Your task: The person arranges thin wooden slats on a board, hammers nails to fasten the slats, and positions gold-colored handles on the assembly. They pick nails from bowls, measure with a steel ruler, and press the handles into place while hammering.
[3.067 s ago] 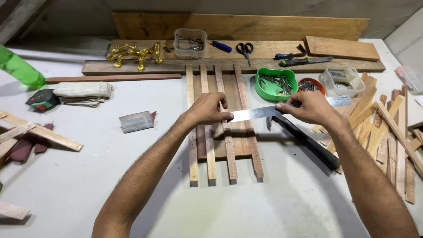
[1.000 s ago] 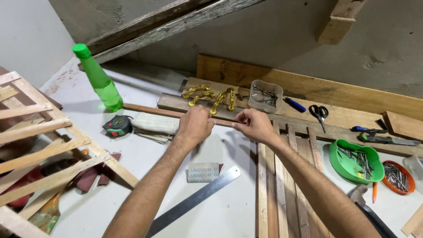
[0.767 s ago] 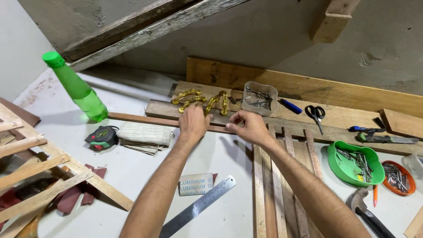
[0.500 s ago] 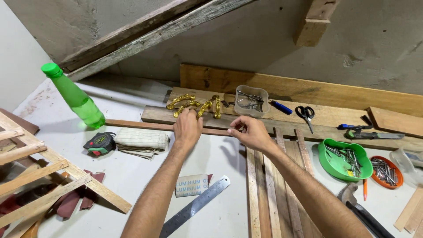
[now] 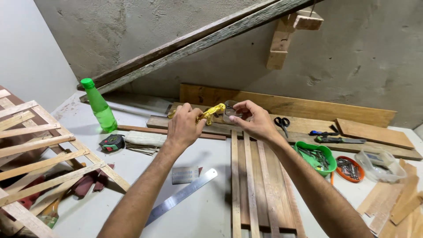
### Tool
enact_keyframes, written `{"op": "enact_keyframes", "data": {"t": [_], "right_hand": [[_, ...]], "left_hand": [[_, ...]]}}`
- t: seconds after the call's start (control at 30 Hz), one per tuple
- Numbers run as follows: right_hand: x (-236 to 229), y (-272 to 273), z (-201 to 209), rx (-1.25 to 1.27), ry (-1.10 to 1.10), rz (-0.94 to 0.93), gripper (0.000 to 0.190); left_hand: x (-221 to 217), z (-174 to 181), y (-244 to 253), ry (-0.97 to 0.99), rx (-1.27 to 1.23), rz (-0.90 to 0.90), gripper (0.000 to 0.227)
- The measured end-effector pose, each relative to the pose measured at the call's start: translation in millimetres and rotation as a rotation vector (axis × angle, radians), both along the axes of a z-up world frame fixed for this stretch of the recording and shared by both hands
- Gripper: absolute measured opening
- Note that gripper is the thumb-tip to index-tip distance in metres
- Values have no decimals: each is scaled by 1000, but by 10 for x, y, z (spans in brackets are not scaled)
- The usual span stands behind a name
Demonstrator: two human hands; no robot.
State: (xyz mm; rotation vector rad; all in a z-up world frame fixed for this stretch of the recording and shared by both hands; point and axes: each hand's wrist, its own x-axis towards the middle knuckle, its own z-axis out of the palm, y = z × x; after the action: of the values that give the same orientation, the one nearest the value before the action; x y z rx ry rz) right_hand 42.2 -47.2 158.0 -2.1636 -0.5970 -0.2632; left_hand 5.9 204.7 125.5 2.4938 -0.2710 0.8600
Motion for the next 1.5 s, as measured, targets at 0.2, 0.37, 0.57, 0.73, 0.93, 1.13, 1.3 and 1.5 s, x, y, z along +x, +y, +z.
{"op": "enact_keyframes", "data": {"t": [0.2,0.37,0.57,0.73,0.93,1.13,1.3,1.5], "right_hand": [[-362,-450,177,-115,-431,269,45],[-743,-842,190,-242,40,143,28],[-883,-1547,-234,-141,307,87,30],[-915,-2024,-582,69,504,131,28],[-851,-2221,-1060,227,638,57,26],[-713,-2121,-1278,309,799,-12,27],[-568,-2156,-1380,347,865,-104,25],[-398,-2419,-1597,515,916,-156,18]], "left_hand": [[-318,215,-431,-55,50,-163,20],[-397,138,-926,-79,82,-355,20],[-354,-20,-1584,42,82,-593,17],[-263,-237,-1984,96,87,-692,20],[-18,-708,-2150,139,103,-673,55],[203,-1106,-2037,337,197,-581,55],[315,-1296,-2001,401,294,-528,66],[306,-1440,-2222,330,368,-654,76]]}}
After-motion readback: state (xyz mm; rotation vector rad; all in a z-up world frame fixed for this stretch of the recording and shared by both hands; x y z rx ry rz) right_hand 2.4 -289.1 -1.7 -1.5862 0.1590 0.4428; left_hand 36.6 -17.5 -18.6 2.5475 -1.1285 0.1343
